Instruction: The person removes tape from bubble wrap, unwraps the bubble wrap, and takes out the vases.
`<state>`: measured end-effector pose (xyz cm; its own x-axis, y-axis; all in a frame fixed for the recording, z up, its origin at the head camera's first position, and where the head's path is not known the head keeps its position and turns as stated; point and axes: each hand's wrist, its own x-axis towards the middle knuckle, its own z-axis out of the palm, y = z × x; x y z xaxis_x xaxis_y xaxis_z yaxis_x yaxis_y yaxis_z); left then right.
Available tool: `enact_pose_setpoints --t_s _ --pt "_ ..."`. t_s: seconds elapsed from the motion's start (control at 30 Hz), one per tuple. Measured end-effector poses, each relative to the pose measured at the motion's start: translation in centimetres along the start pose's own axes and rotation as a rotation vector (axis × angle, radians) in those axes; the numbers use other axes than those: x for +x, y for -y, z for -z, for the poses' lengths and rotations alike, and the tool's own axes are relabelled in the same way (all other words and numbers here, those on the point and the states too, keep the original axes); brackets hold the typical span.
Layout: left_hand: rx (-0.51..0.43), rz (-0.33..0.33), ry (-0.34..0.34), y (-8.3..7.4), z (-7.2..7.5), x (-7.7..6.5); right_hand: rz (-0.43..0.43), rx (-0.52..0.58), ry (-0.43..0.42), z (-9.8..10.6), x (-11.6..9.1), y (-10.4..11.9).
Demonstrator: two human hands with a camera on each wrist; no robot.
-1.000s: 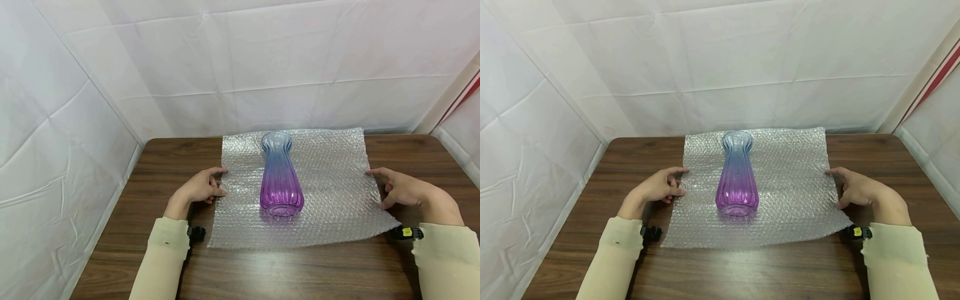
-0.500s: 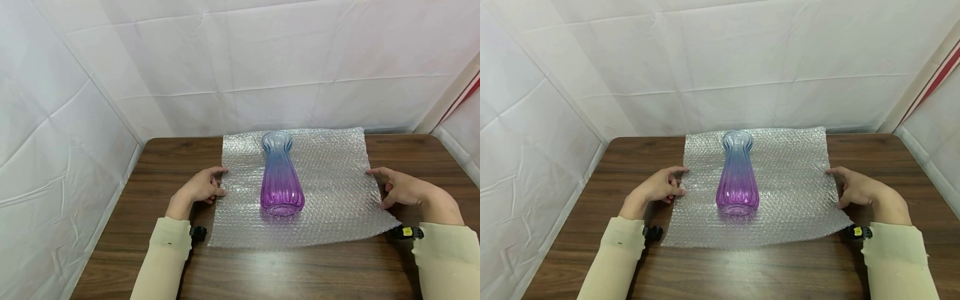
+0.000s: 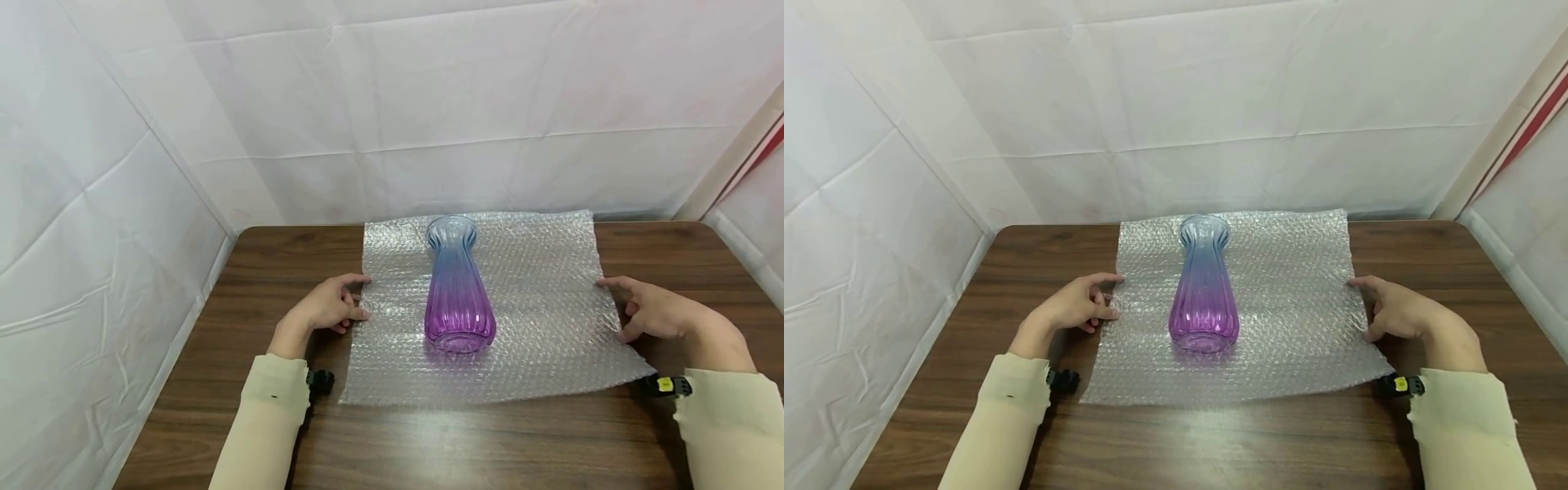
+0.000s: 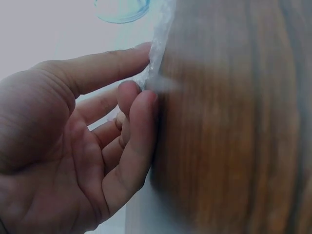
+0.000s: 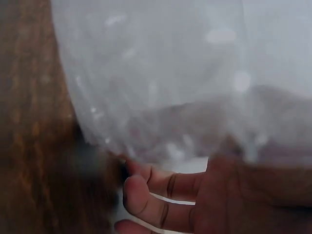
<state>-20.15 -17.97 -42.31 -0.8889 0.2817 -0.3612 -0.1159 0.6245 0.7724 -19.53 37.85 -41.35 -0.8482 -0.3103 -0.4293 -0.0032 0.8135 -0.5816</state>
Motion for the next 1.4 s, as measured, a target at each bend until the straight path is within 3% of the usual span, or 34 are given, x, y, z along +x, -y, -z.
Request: enact_pose_setpoints --t_s 0.27,0.6,0.83,1.1,1.4 --pt "0.090 -0.007 0.009 0.0 0.1 -0.5 0.034 -0.080 -0.070 -0.7 -1.1 -0.8" --pt "0.173 -0.021 -0.086 0.0 1.3 -2.7 0.010 -0.101 -0.217 -0.6 -2.6 -0.8" --pt "0.244 -0.074 -0.189 -1.3 1.5 -3.6 0.007 -0.048 -0.298 -0.5 -2.8 1.7" --pt "0.207 -0.173 -0.349 -3.3 0.4 -3.4 0.081 0.033 -0.385 -1.5 -2.2 5.5" --pt "0.154 -0.213 -0.376 -5.4 -1.5 -2.0 0.158 0.113 -0.393 -3.0 -0.4 9.0"
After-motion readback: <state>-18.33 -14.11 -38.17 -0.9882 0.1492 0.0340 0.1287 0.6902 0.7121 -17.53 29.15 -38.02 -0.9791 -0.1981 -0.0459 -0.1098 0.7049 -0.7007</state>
